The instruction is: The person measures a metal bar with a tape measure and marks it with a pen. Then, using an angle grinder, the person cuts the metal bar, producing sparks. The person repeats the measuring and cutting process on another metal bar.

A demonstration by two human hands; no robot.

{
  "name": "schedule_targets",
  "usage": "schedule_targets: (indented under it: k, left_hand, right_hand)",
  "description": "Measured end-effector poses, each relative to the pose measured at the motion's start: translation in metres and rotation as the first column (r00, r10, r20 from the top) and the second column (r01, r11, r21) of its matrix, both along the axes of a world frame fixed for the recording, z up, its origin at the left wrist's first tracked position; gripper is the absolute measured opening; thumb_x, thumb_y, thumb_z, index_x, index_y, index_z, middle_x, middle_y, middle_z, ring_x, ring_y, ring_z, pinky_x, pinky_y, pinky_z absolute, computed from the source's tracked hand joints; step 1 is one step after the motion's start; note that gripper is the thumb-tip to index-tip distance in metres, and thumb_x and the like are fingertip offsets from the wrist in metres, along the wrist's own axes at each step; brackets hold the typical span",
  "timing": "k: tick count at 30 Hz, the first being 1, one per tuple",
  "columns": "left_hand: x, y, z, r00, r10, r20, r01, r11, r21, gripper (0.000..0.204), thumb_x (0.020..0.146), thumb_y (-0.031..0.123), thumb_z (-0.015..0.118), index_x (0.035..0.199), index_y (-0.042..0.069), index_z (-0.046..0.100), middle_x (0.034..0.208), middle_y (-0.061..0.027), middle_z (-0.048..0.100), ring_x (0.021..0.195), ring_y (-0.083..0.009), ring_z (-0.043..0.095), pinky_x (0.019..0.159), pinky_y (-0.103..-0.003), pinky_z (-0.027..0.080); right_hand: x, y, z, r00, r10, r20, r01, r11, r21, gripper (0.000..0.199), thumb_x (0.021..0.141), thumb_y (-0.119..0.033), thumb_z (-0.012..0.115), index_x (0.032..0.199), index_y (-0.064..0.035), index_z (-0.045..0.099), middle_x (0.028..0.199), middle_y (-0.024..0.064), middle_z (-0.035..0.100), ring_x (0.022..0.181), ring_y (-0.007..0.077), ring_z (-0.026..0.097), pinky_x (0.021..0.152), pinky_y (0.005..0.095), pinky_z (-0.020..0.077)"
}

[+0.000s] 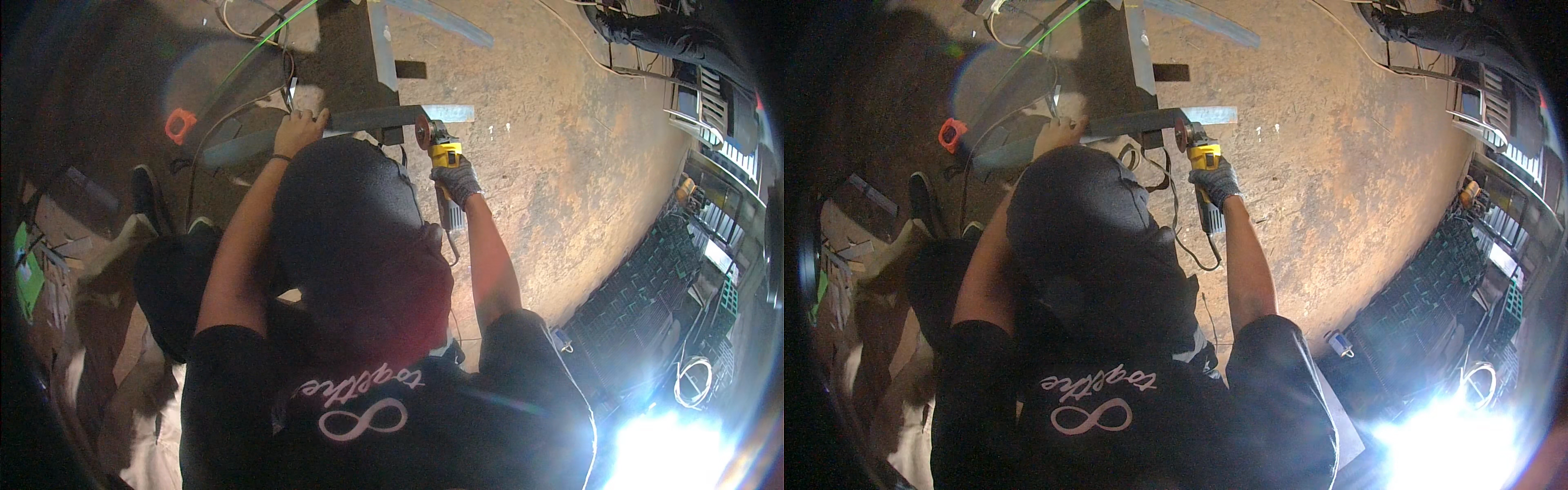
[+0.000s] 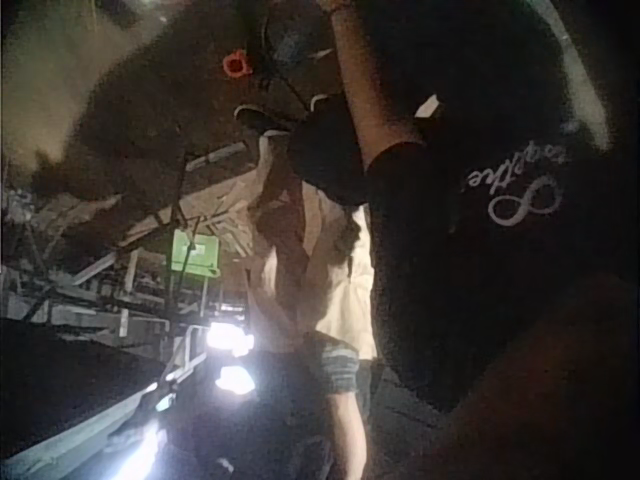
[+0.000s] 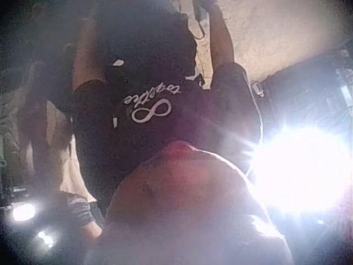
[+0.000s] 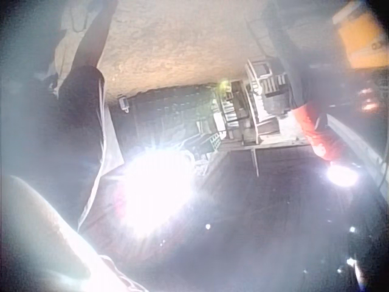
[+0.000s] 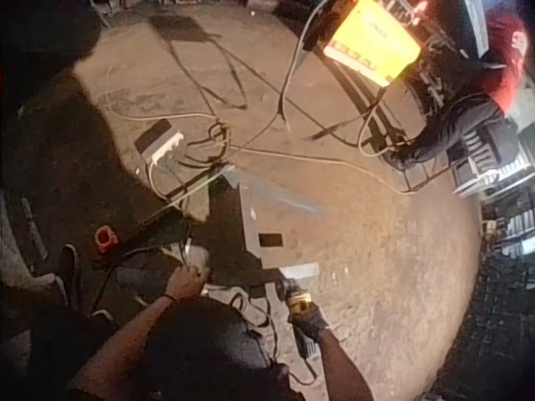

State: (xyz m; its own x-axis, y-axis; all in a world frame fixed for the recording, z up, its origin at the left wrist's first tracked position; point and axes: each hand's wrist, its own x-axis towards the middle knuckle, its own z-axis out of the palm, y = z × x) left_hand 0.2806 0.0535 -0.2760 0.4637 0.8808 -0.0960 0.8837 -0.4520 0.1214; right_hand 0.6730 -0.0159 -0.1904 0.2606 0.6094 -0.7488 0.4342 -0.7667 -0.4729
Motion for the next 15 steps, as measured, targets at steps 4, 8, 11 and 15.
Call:
schedule_targets:
  k: [4,8,11,15]
  left_hand:
    - [-0.004,-0.001,0.001,0.999,-0.026,-0.046,0.021,0.995,-0.100,0.048,0.101,0.026,0.051,0.148,0.026,0.044,0.093,-0.0169,0.066,0.086,-0.0333,0.068,0.067,-0.043,0.053]
    - [0.007,0.003,0.043,0.999,-0.043,-0.008,0.041,0.984,-0.172,0.059,0.101,0.038,0.052,0.156,0.037,0.030,0.100,-0.0194,0.065,0.092,-0.0344,0.066,0.073,-0.044,0.053]
    - [0.009,0.003,0.056,0.998,-0.045,-0.032,0.037,0.971,-0.235,0.065,0.099,0.047,0.051,0.157,0.046,0.020,0.104,-0.0207,0.063,0.092,-0.0354,0.065,0.078,-0.046,0.052]
    - [0.001,0.000,0.035,0.995,-0.087,-0.056,0.078,0.986,-0.149,0.069,0.097,0.056,0.050,0.156,0.053,0.015,0.101,-0.0201,0.062,0.090,-0.0363,0.064,0.080,-0.046,0.050]
  right_hand:
    - [-0.007,0.002,0.005,0.999,-0.002,-0.047,0.003,1.000,0.002,0.047,0.065,-0.016,0.084,0.106,-0.0050,0.064,0.089,0.0073,0.070,0.076,0.0201,0.067,0.069,0.0356,0.0564]
    - [0.007,-0.007,-0.013,0.980,-0.142,-0.142,0.146,0.989,0.018,0.046,0.065,-0.016,0.084,0.106,-0.0050,0.065,0.090,0.0068,0.071,0.076,0.0192,0.067,0.068,0.0355,0.0564]
    - [0.006,-0.006,-0.011,0.995,-0.064,-0.081,0.066,0.998,0.023,0.047,0.065,-0.016,0.086,0.106,-0.0049,0.065,0.089,0.0064,0.071,0.076,0.0180,0.067,0.069,0.0348,0.0563]
    - [-0.004,-0.006,-0.003,0.996,0.082,-0.031,-0.075,0.981,0.180,0.040,0.074,-0.005,0.080,0.109,-0.0051,0.062,0.092,0.0061,0.069,0.076,0.0160,0.065,0.066,0.0315,0.0548]
